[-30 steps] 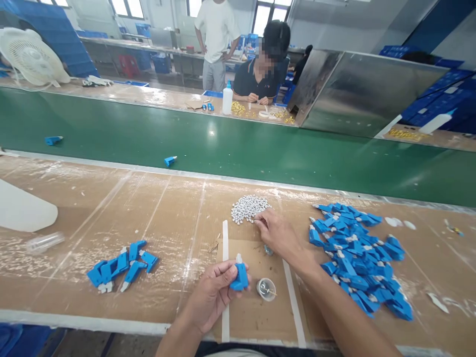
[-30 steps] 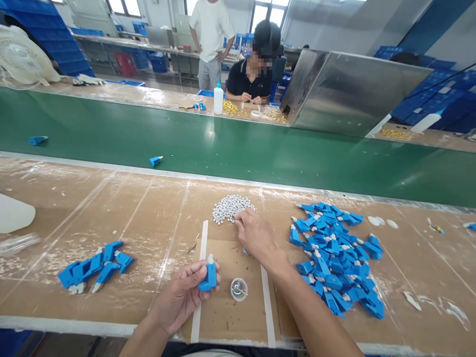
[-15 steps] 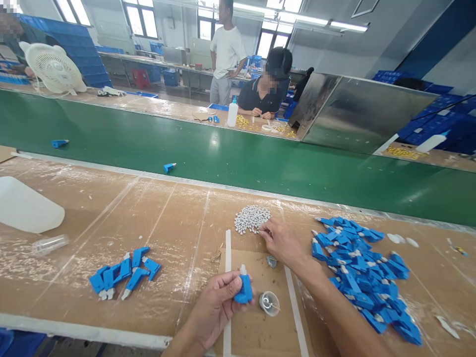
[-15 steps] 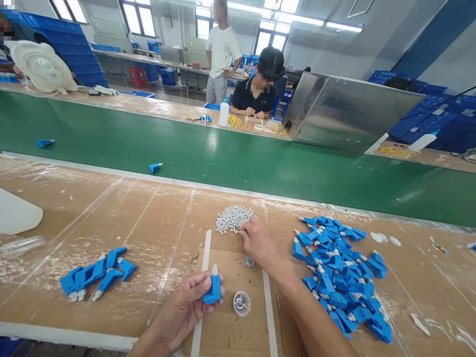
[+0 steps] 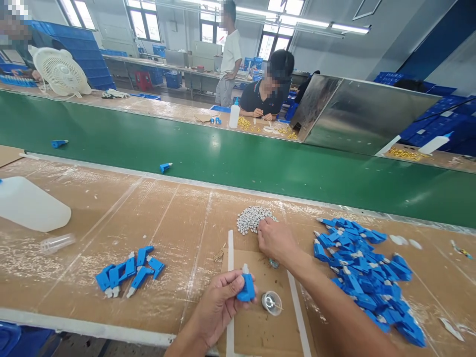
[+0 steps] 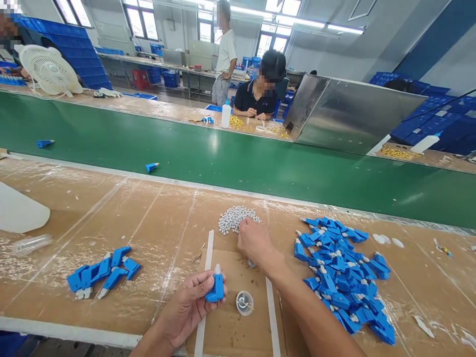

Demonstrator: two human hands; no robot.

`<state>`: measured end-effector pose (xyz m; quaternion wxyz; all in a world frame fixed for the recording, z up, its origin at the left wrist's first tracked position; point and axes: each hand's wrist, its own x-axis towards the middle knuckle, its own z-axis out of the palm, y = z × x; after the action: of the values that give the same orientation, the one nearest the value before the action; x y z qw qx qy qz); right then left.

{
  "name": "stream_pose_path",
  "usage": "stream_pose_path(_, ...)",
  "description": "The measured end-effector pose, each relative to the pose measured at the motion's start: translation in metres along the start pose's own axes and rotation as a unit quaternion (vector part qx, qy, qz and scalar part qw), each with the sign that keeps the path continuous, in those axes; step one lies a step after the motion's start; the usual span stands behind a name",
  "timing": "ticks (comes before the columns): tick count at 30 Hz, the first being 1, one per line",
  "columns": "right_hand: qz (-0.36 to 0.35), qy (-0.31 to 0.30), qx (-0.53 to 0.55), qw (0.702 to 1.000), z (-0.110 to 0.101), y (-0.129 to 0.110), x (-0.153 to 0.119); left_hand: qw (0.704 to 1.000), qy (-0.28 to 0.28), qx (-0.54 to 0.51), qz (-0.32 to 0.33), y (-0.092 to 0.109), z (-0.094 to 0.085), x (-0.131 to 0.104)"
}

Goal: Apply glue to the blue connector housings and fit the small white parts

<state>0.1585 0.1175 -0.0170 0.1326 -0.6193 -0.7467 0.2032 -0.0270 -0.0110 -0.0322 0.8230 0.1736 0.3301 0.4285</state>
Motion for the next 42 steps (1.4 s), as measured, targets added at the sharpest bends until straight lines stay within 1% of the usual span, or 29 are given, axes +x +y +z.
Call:
stream_pose_path(3,0.007,-0.034,0.127,0.991,-0.016,-0.003,-0.012,1.0,0.009,-0.001,0.023,0.004,0.006,-0.001)
stream_pose_path(5,0.009,-0.065,0.21,0.975,-0.028,-0.007,-0.03,0.999,-0.004,0.011,0.053,0.008,0.013,-0.003)
stream_pose_path(7,0.018,-0.083,0.297,0.951,-0.038,-0.014,-0.054,0.996,-0.02,0.024,0.08,0.011,0.022,-0.005)
stream_pose_path(8,0.029,-0.089,0.361,0.928,-0.041,-0.018,-0.066,0.995,-0.024,0.03,0.089,0.012,0.026,-0.006)
stream_pose_path(10,0.064,-0.098,0.513,0.851,-0.044,-0.026,-0.088,0.994,-0.03,0.043,0.099,0.013,0.035,-0.007)
stream_pose_path(11,0.079,-0.099,0.571,0.811,-0.044,-0.03,-0.097,0.993,-0.033,0.051,0.099,0.013,0.038,-0.007)
stream_pose_path(12,0.089,-0.097,0.609,0.782,-0.044,-0.034,-0.105,0.993,-0.036,0.058,0.098,0.012,0.041,-0.007)
stream_pose_path(13,0.093,-0.091,0.625,0.77,-0.043,-0.036,-0.111,0.993,-0.038,0.065,0.095,0.012,0.043,-0.007)
stream_pose_path(15,0.093,-0.075,0.63,0.767,-0.041,-0.04,-0.121,0.992,-0.043,0.073,0.09,0.01,0.046,-0.008)
stream_pose_path(19,0.096,-0.039,0.611,0.785,-0.037,-0.043,-0.132,0.992,-0.045,0.076,0.087,0.009,0.05,-0.011)
stream_pose_path(25,0.079,-0.044,0.577,0.812,-0.032,-0.038,-0.133,0.99,-0.044,0.103,0.091,0.011,0.053,-0.012)
stream_pose_path(27,0.07,-0.034,0.561,0.824,-0.03,-0.036,-0.134,0.988,-0.043,0.113,0.096,0.01,0.052,-0.011)
stream_pose_path(32,0.066,0.007,0.488,0.87,-0.03,-0.043,-0.138,0.977,-0.021,0.156,0.141,0.005,0.048,-0.008)
stream_pose_path(35,0.055,0.024,0.466,0.883,-0.032,-0.046,-0.138,0.965,-0.007,0.203,0.167,0.005,0.048,-0.007)
stream_pose_path(37,0.058,0.029,0.468,0.881,-0.031,-0.044,-0.137,0.953,-0.007,0.242,0.18,0.008,0.048,-0.006)
stream_pose_path(38,0.063,0.027,0.479,0.875,-0.03,-0.042,-0.136,0.947,-0.013,0.262,0.186,0.011,0.049,-0.006)
stream_pose_path(40,0.074,0.007,0.525,0.848,-0.028,-0.037,-0.134,0.933,-0.032,0.301,0.196,0.018,0.051,-0.006)
stream_pose_path(42,0.082,-0.02,0.583,0.808,-0.027,-0.033,-0.131,0.916,-0.049,0.341,0.205,0.025,0.054,-0.007)
